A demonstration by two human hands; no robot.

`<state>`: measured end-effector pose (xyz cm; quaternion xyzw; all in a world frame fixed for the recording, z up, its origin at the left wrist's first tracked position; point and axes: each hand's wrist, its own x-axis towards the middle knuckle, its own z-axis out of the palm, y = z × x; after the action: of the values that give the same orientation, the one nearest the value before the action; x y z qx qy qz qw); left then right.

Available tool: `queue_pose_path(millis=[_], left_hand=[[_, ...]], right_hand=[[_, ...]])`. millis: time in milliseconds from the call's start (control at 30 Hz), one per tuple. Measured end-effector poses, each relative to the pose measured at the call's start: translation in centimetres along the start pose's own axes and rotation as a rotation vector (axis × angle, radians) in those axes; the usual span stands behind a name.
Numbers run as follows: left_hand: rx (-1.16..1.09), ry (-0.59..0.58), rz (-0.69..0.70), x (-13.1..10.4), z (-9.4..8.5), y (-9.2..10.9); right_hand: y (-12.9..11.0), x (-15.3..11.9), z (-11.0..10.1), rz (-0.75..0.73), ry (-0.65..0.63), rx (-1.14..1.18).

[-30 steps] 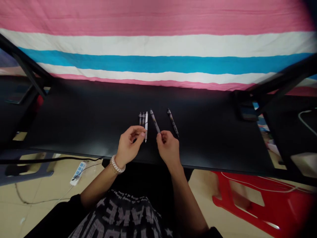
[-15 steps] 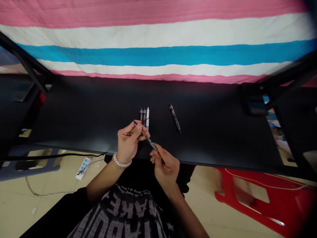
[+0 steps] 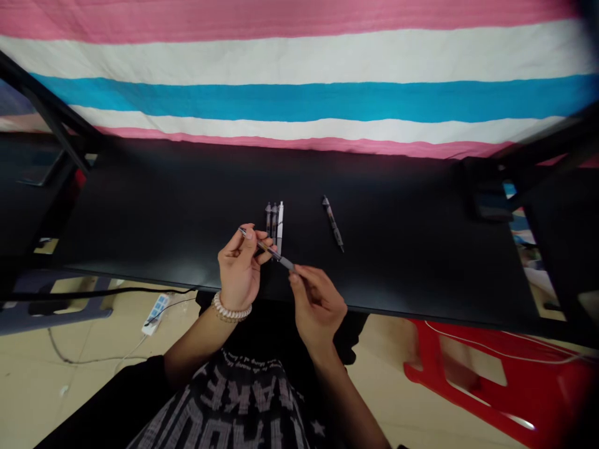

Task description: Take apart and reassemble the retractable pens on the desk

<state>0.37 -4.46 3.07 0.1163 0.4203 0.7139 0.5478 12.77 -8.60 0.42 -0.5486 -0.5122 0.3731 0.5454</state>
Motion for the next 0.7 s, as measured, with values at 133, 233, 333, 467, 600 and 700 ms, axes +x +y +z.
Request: queue_pose_path(millis=[133,233,333,467,600,700], left_hand=[[-0.01,0.007,-0.013,-0.1,0.0,-0.1],[-0.014,0.04,0.001,0.4,-0.3,0.1],[-0.031,0.108,0.04,1.1,-0.7,0.6],[-0.013,0.076,0.001,1.0,-1.0,0.5],[-0.022,0.056,-0.062,0.3,-0.7,-0.3],[-0.031,0.069,-0.088,0.4,-0.7,-0.5]], right_hand=[[0.3,0.1,0.1,0.0,-0.047,0.023],[0.4,0.2,-0.2,-0.134,0.03,-0.107],[0.4,0.3,-0.7,-0.383,0.129,-0.252],[0.4,0.5,-0.7,-0.44,0.089,-0.288],[0.5,0.5,-0.1,-0.529,0.115,-0.32],[1.1,0.5,0.1,-0.598,0.103,-0.332]])
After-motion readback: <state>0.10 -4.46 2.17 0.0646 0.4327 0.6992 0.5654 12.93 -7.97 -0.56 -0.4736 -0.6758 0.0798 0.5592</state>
